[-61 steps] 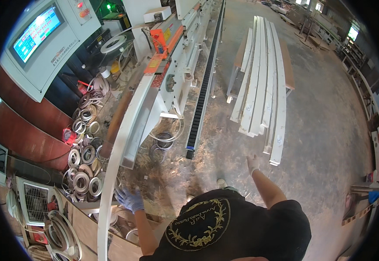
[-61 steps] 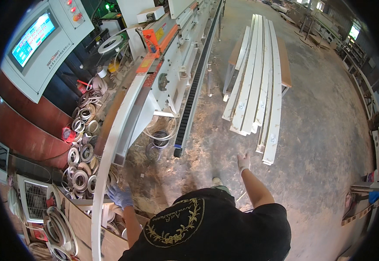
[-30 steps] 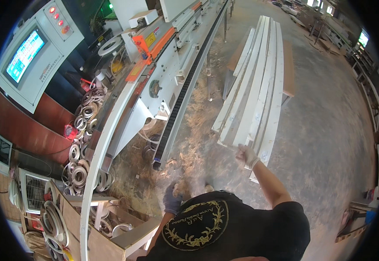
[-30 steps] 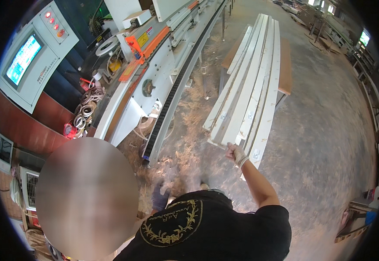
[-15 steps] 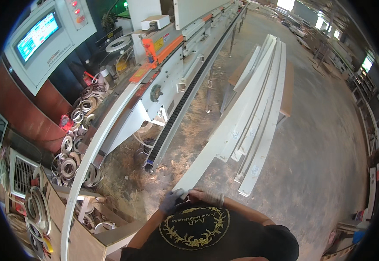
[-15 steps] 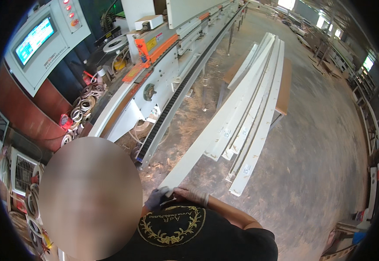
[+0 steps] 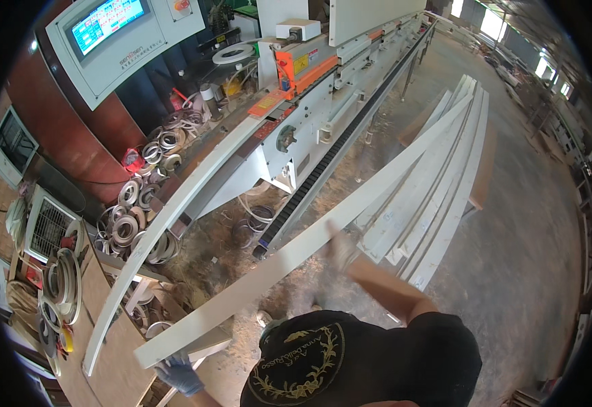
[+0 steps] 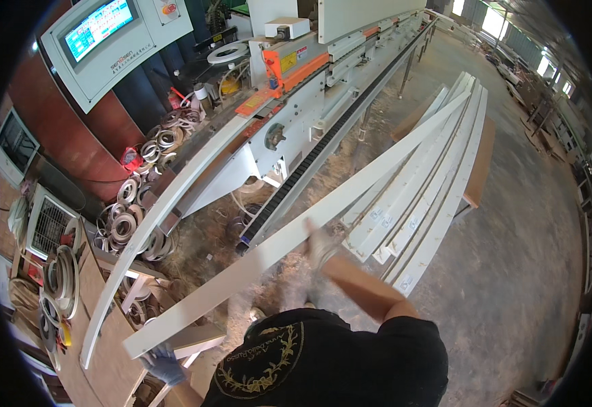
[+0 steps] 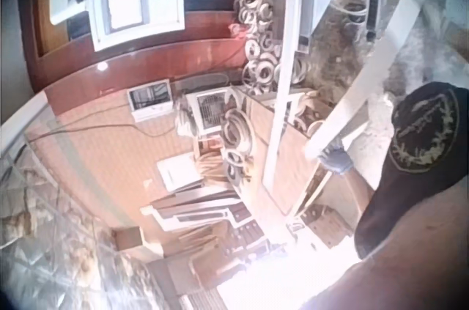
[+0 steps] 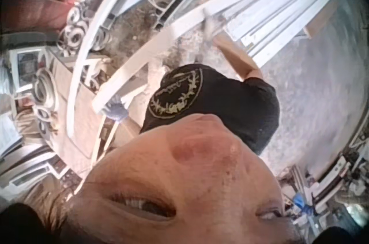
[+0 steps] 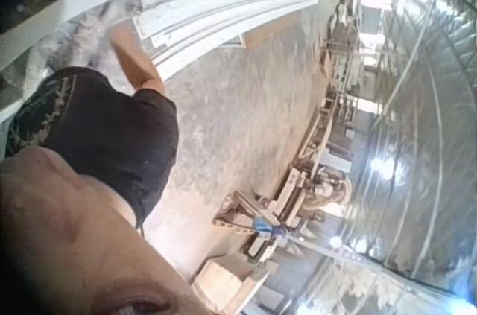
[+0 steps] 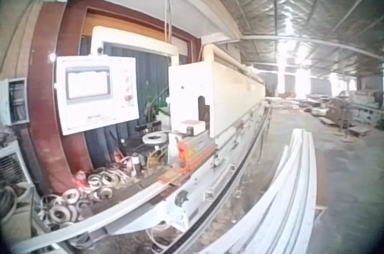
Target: The person repeatedly picks up long white wooden planks from a pile and feeds them into a processing machine. The person then retrieves the processed planks and places them back onto the pile. This cycle is repeated multiple times throughout the video.
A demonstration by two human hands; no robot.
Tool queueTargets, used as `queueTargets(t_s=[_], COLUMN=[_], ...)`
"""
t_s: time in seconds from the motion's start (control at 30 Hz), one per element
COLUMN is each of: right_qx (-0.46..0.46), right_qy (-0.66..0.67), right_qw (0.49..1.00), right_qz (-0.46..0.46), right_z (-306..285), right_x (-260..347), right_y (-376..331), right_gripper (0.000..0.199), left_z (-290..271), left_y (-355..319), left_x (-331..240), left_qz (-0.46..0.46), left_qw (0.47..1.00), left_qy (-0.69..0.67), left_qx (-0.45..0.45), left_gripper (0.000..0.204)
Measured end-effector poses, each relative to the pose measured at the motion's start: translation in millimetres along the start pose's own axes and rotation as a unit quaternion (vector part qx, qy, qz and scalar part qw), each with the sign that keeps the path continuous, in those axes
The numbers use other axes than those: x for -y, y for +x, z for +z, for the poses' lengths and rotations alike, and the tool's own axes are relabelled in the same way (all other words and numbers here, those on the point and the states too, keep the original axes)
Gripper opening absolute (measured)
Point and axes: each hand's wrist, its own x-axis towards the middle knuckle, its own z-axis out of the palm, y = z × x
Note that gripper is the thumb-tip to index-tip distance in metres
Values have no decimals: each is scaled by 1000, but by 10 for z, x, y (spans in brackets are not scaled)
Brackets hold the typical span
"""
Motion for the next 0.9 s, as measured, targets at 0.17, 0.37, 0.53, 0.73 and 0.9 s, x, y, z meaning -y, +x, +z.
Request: queueTargets(t_s=[0.17, 0.37, 0.53, 0.73, 0.9], right_qx=[293, 168, -55, 222, 168], right_qy=[33, 31, 143, 171, -66], right_qw=[892, 979, 987, 908, 981], right_qz=[344, 114, 39, 313, 73], right_z=[701, -607, -1630, -731, 148], right_x=[-1231, -407, 823, -265, -368], right_y=[-924, 152, 941, 276, -611], right_gripper=[44, 54, 63, 62, 57], left_z=[1512, 699, 156, 1197, 1072], left_y=[-387, -145, -35, -383, -258], left_x=[1091, 470, -261, 1152, 680], left_qz=[-168, -65, 48, -115, -138], left_qw=[963, 973, 899, 922, 913], left_qy=[-170, -150, -282, -325, -237], left_qx=[120, -164, -332, -179, -302], left_gripper=[54, 31, 43, 60, 70])
